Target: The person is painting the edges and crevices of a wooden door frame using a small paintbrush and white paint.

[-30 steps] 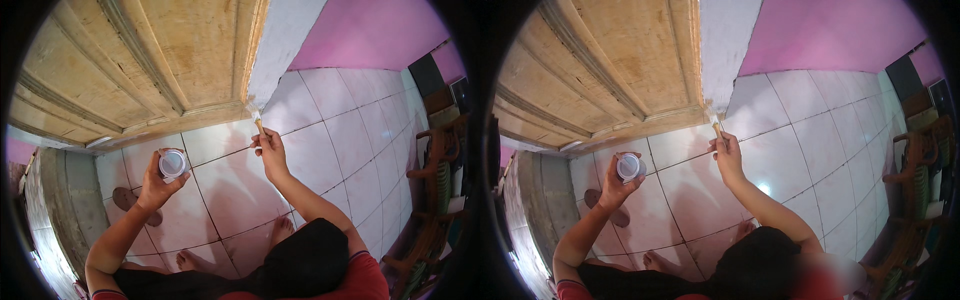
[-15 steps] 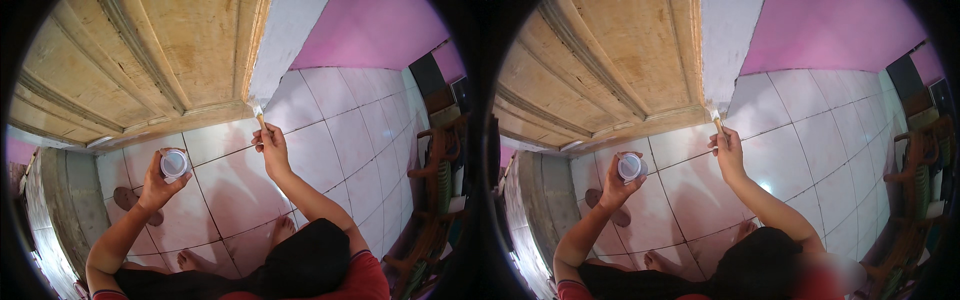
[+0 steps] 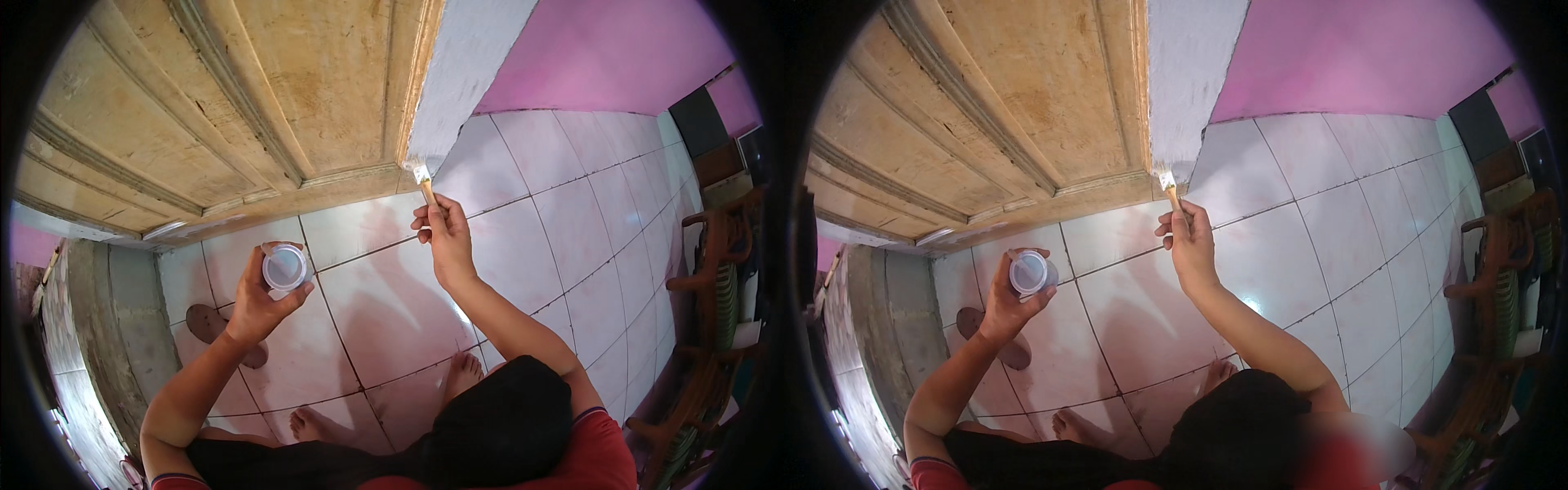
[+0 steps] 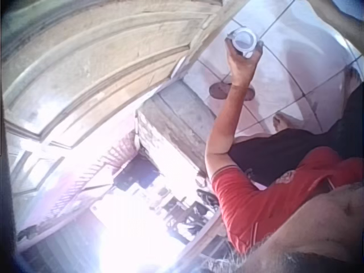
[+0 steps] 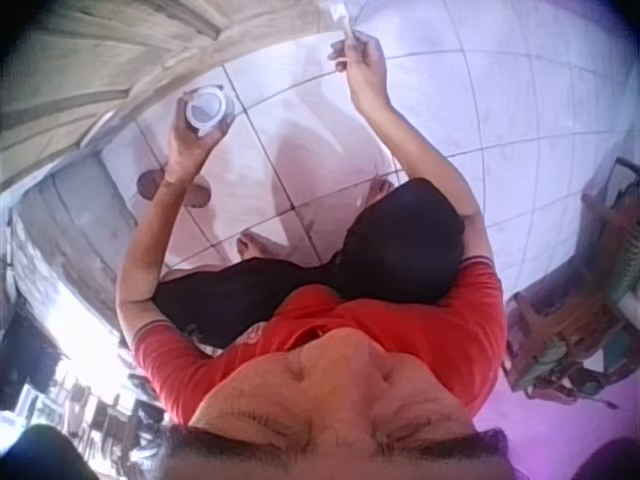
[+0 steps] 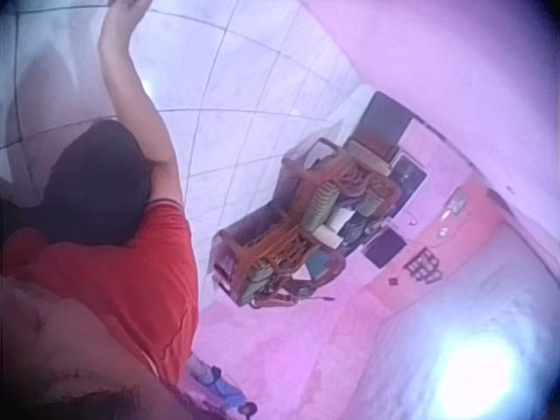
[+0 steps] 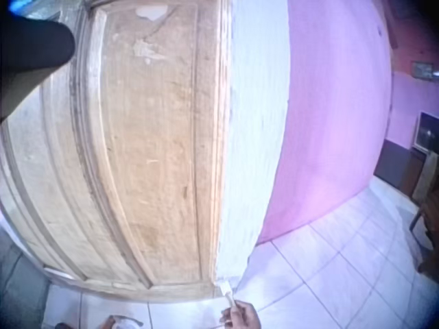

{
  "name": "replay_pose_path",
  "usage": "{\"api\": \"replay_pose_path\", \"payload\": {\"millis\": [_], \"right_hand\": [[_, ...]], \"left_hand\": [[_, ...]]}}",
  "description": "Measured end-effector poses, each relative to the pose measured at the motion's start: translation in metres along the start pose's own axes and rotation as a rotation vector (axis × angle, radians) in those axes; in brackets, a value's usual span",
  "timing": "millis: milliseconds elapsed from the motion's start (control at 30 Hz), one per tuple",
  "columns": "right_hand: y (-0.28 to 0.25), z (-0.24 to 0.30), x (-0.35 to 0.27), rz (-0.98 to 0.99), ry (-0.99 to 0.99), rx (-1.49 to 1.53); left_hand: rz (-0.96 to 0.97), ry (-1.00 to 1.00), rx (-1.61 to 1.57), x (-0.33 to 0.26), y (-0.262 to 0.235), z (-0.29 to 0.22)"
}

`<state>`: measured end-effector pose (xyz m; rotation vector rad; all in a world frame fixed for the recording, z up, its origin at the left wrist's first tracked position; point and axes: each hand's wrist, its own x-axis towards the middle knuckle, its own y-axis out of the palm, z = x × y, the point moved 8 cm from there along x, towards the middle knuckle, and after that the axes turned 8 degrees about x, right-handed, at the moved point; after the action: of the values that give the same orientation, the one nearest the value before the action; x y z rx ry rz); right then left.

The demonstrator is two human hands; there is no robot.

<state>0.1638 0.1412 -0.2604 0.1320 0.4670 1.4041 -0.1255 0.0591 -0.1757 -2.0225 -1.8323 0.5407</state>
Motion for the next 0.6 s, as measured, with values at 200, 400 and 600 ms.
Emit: {"api": "replay_pose_path", "payload": {"millis": [200, 400, 600], "right_hand": [[-0.003, 0.003, -0.023, 0.014, -0.057, 0.0], [-0.002, -0.01, 0.001, -0.007, 0.021, -0.024], [0.014, 0.022, -0.017, 0.102, -0.153, 0.061]], "left_hand": [[-0.027, -0.004, 0.035, 0.001, -0.008, 0.0], [-0.025, 0.01, 0.028, 0.002, -0.007, -0.003], [-0.04, -0.001, 0.027, -0.002, -0.01, 0.003]]}}
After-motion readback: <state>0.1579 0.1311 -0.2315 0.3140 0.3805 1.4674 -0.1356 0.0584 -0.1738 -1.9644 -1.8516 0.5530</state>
